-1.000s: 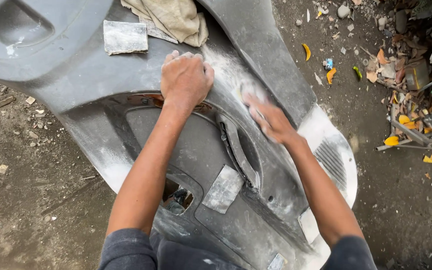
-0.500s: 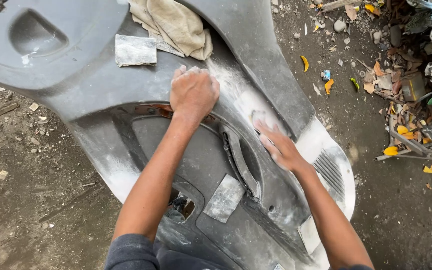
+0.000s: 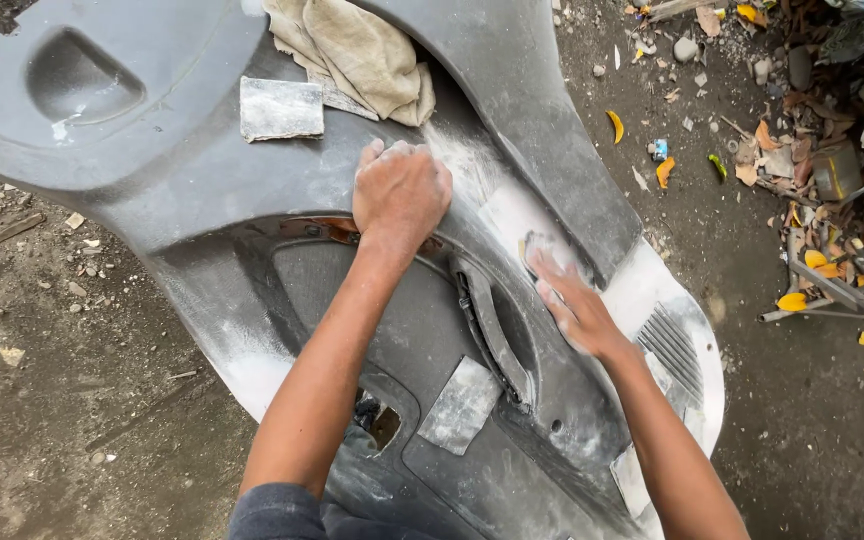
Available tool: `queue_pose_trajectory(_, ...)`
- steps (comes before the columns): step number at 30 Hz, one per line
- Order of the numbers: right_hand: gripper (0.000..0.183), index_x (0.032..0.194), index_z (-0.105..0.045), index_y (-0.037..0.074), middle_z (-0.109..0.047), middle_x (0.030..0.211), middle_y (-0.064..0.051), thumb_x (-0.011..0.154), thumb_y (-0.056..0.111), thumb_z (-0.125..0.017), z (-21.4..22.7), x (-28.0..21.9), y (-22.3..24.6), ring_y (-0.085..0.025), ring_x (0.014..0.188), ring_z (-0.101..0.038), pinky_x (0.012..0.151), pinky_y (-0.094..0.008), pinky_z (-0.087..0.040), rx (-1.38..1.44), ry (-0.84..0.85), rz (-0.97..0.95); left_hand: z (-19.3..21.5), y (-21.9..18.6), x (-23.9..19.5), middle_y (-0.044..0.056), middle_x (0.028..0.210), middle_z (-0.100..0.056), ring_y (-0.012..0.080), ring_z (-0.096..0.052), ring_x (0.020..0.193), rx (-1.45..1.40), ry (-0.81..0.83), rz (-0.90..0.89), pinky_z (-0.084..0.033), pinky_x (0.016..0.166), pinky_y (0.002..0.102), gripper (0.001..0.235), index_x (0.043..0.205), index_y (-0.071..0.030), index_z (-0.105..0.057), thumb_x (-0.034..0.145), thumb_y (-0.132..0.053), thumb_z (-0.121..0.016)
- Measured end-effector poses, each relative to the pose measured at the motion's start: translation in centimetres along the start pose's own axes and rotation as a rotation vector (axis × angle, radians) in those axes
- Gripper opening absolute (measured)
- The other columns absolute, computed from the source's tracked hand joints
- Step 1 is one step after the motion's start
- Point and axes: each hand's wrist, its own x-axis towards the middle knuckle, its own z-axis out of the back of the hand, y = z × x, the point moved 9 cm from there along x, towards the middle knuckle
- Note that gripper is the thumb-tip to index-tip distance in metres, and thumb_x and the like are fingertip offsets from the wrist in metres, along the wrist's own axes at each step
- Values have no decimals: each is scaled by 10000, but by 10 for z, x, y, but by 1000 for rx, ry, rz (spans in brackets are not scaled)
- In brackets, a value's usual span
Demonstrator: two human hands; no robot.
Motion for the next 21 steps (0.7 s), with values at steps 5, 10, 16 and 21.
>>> queue_pose_trajectory(5, 737, 1647, -128, 152, -107, 1708, -111, 1063, 579, -272, 12, 59, 22, -316, 1554, -151, 1263, -486, -129, -16, 23, -50, 10, -5, -4, 151, 781, -744, 282, -705, 736, -23, -16, -15, -512, 917, 418, 346, 718, -66, -765, 938, -284, -611)
queue_pose_trajectory(10, 664, 1617, -282, 293, -199, 1724, 3, 1019, 580, -255, -9, -41, -3, -267, 1593, -127, 1290, -499, -60, 32, 127, -341, 3, 1, -1, 147, 774, -743, 297, -699, 751, -17, 16, -5, -507, 839, 421, 340, 737, -67, -766, 949, -281, -609)
queue_pose_trajectory(16, 732, 1643, -180, 166, -103, 1722, -122, 1065, 613, -212, 3, 45, 11, -331, 1583, -118, 1272, -494, -88, -42, -15, -77, 8, -5, -1, 142, 758, -741, 269, -693, 695, -18, -63, -20, -514, 925, 422, 332, 711, -70, -760, 919, -286, -619)
queue_pose_trajectory(21, 666, 1630, -292, 184, -230, 1726, -90, 1077, 556, -297, -1, -14, 3, -271, 1613, -194, 1307, -456, -72, 120, -35, -85, 9, 4, 2, 154, 780, -736, 302, -665, 710, 10, 17, 8, -491, 769, 432, 349, 768, -54, -767, 968, -304, -626)
